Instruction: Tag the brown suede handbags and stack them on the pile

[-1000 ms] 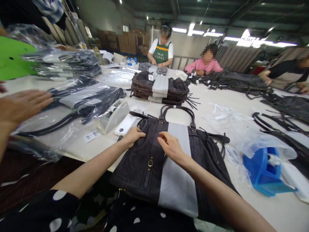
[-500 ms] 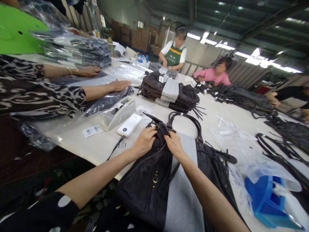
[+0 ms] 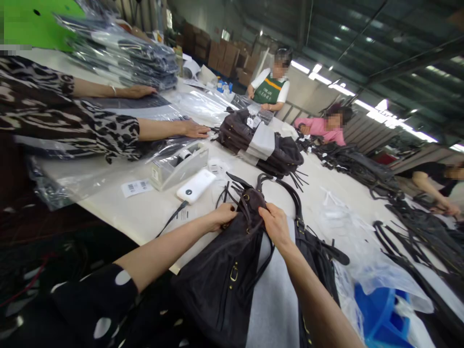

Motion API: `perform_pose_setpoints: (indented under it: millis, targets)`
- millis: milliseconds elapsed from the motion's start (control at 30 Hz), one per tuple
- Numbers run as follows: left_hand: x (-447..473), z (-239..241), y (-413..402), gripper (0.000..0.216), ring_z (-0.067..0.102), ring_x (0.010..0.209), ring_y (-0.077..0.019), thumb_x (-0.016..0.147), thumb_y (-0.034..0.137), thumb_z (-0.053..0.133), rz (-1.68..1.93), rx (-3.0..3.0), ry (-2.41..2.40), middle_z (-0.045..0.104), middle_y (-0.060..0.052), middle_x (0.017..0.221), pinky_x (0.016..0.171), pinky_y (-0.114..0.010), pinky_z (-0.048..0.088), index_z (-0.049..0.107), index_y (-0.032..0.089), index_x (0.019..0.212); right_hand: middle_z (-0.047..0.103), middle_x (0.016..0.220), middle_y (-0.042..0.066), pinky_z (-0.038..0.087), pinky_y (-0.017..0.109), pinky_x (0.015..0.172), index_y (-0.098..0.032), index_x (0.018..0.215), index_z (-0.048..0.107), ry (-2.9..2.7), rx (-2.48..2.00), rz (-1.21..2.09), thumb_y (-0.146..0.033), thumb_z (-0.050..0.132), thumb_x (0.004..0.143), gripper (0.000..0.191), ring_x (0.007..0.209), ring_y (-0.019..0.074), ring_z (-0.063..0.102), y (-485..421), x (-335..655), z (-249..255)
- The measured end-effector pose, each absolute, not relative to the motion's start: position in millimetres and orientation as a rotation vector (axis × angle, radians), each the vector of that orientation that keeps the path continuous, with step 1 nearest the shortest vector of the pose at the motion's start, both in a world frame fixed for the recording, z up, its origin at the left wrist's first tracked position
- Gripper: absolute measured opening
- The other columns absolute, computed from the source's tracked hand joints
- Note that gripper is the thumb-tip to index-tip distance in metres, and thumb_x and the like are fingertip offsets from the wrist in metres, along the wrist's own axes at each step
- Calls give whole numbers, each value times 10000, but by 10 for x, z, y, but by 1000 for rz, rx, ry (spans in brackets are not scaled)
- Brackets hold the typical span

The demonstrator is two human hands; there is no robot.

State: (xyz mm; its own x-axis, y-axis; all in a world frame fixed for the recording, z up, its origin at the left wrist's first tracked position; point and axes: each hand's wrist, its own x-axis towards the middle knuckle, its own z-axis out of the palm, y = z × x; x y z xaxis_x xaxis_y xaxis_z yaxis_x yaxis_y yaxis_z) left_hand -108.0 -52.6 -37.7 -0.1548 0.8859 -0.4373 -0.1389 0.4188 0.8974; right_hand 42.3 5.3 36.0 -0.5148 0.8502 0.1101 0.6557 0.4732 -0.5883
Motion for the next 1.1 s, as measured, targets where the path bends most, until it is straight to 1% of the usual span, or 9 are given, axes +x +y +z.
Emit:
perform_pose_setpoints:
  millis: [67, 233, 300, 400, 467, 567, 700, 933, 1100]
  targets:
    - [-1026, -346, -461, 162, 516, 447, -122, 625, 161, 603, 1030, 662, 1452, 535, 5, 501, 448, -232, 419, 586, 109, 778, 534, 617, 9, 308, 243, 546, -177, 664, 545, -2285, -1234, 760, -333, 385, 756, 242, 600, 146, 464, 42, 441, 374]
    - [-985, -332, -408, 123, 561, 536, -145, 654, 146, 544, 1079, 731, 1497, 582, -27, 593, 518, -257, 446, 587, 110, 764, 505, 574, -5, 293, 244, 530, -175, 644, 540, -2259, -1256, 798, -354, 407, 745, 245, 568, 141, 442, 61, 527, 414]
    - [-1011, -341, -422, 141, 570, 615, -156, 628, 161, 575, 1116, 781, 1567, 597, -33, 661, 571, -260, 446, 586, 119, 763, 504, 572, -7, 292, 243, 529, -175, 656, 551, -2254, -1246, 799, -353, 408, 745, 245, 565, 140, 437, 66, 550, 421]
    - [-1030, -363, -436, 265, 564, 777, -189, 575, 196, 638, 1189, 897, 1775, 615, -53, 810, 684, -280, 443, 579, 134, 826, 504, 578, -4, 289, 245, 533, -173, 665, 559, -2265, -1249, 751, -346, 410, 739, 241, 568, 141, 439, 51, 548, 427]
    - [-1001, -383, -433, 248, 560, 815, -200, 597, 209, 622, 1193, 1012, 1857, 627, -57, 847, 717, -290, 441, 587, 143, 833, 505, 582, 0, 287, 245, 533, -172, 667, 561, -2273, -1267, 723, -345, 409, 737, 240, 572, 143, 442, 36, 530, 431]
    - [-904, -406, -409, 131, 582, 755, -182, 646, 165, 538, 1143, 1086, 1789, 652, -38, 767, 663, -259, 450, 616, 143, 749, 509, 581, 2, 288, 242, 527, -175, 691, 574, -2276, -1274, 732, -346, 403, 742, 247, 577, 147, 448, 30, 510, 431]
    - [-832, -371, -382, 134, 593, 697, -172, 655, 135, 494, 1111, 1069, 1766, 654, -39, 695, 578, -229, 436, 625, 129, 682, 511, 583, 2, 293, 239, 522, -174, 702, 579, -2292, -1260, 736, -343, 408, 751, 245, 577, 146, 452, 56, 540, 435]
    - [-1363, -220, -345, 79, 559, 697, -165, 642, 177, 557, 1098, 1143, 1998, 597, -6, 645, 612, -242, 406, 601, 144, 697, 533, 595, 4, 311, 241, 538, -182, 735, 575, -2350, -1246, 694, -310, 417, 779, 209, 587, 149, 469, 30, 543, 388]
    - [-1541, -280, -372, 36, 559, 684, -186, 651, 160, 566, 1025, 1189, 2116, 583, -24, 636, 640, -282, 417, 582, 144, 679, 600, 693, 51, 340, 256, 607, -167, 756, 576, -2422, -1295, 525, -215, 411, 779, 173, 657, 164, 509, 32, 334, 215]
